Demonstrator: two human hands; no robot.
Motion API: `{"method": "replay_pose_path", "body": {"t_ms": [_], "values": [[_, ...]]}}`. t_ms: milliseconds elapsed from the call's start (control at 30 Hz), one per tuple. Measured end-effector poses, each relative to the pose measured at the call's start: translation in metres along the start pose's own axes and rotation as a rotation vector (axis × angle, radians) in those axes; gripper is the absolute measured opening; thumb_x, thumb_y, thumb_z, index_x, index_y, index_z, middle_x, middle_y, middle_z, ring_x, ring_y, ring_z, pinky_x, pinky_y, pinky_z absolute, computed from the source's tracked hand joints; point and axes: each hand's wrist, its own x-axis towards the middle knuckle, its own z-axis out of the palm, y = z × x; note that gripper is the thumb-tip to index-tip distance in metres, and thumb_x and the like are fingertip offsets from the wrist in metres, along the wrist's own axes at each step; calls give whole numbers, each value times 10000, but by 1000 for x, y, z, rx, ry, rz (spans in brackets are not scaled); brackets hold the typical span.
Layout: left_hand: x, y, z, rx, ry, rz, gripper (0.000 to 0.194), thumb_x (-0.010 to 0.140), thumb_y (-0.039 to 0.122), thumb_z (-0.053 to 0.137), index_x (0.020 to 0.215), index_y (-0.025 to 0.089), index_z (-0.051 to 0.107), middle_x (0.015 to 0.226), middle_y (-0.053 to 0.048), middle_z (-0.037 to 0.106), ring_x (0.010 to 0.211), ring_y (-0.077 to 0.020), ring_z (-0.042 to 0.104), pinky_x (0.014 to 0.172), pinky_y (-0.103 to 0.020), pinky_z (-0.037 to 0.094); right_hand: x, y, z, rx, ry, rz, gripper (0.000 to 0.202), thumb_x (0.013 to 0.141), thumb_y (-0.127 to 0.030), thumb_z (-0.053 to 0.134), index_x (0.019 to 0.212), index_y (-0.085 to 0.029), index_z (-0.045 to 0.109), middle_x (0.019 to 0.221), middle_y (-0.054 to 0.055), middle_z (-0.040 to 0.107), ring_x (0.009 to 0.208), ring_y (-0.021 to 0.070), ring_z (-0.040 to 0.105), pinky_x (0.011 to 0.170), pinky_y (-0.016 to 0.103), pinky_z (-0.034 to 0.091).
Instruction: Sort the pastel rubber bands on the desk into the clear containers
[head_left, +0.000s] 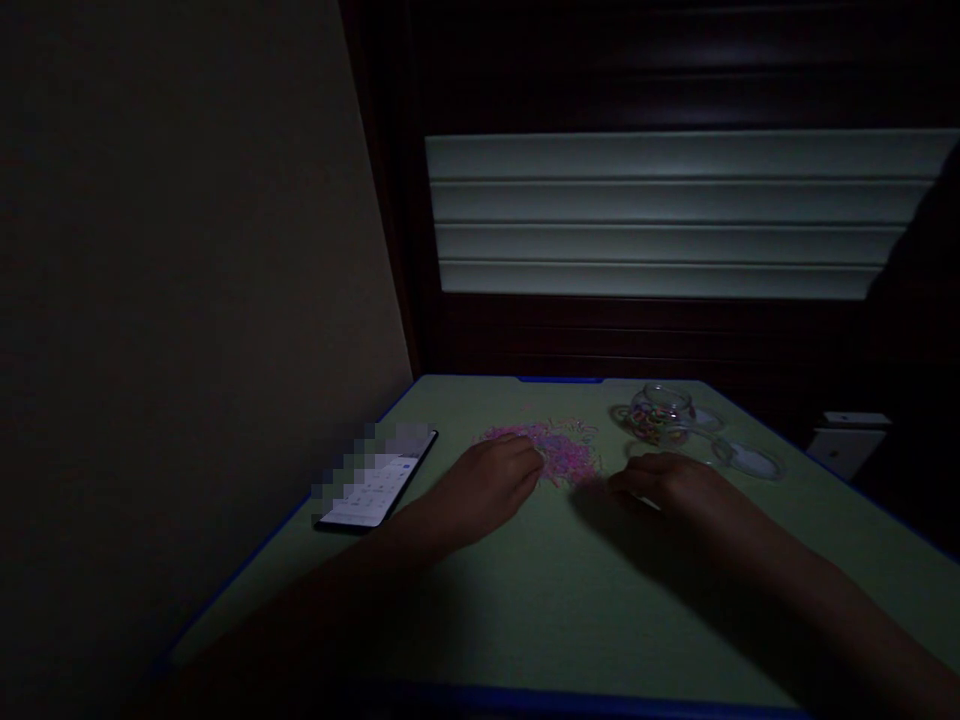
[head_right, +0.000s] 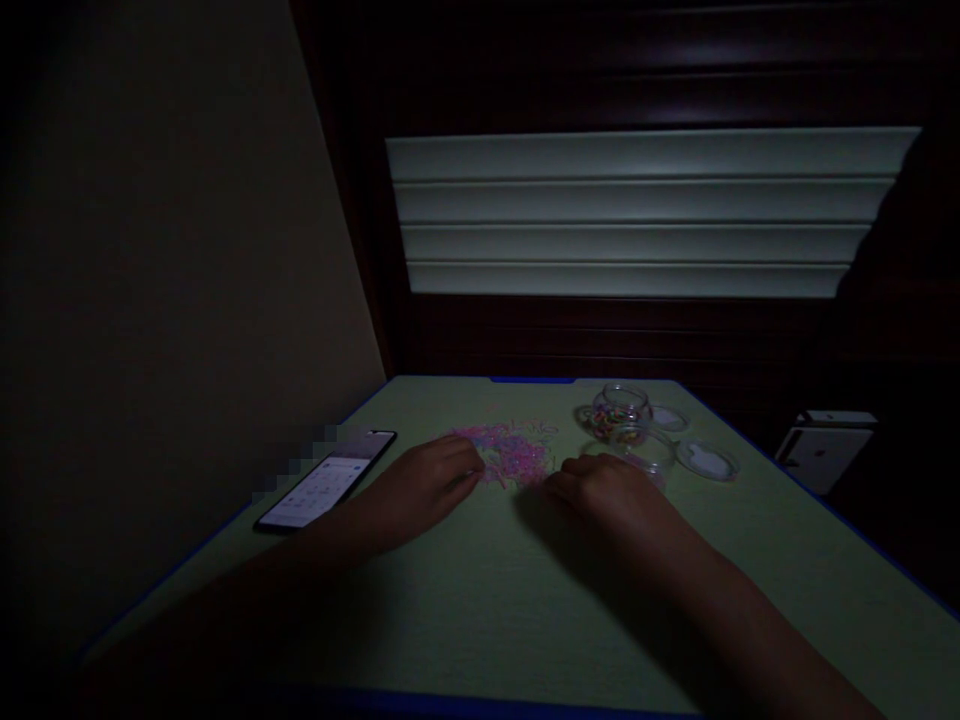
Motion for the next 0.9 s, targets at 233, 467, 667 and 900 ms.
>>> {"method": "replay_pose_path", "body": {"t_ms": [233, 467, 667, 900], "values": [[-4, -9, -9, 144, -256, -161, 216, 896, 123, 392, 861, 139, 605, 908, -81, 622, 852, -184, 573, 770, -298, 441, 0, -2, -3, 15, -40, 16, 190, 871, -177, 488, 837, -174, 675, 799, 59, 654, 724, 145, 603, 647, 239, 417], [-4, -10, -31, 111, -344, -401, 264, 907, 220, 391, 832, 148, 634, 861, -88, 644, 786, -204, 599, 701, -306, 423, 0, 0, -2, 17, -53, 22, 187, 868, -173, 489, 842, -180, 673, 809, 55, 659, 737, 149, 607, 657, 240, 415], [-8, -14, -18, 23, -333, -363, 237, 885, 244, 420, 807, 163, 629, 844, -69, 643, 761, -182, 603, 684, -278, 415, -1, 0, -1, 17, -25, 8, 197, 870, -175, 481, 849, -183, 676, 804, 61, 657, 726, 148, 606, 648, 244, 409], [-12, -14, -9, 89, -294, -343, 231, 866, 339, 476, 868, 162, 625, 897, -84, 633, 828, -211, 593, 717, -306, 425, 0, 1, 0, 10, -46, 14, 211, 874, -165, 466, 857, -179, 677, 807, 66, 659, 730, 154, 606, 643, 253, 412]]}}
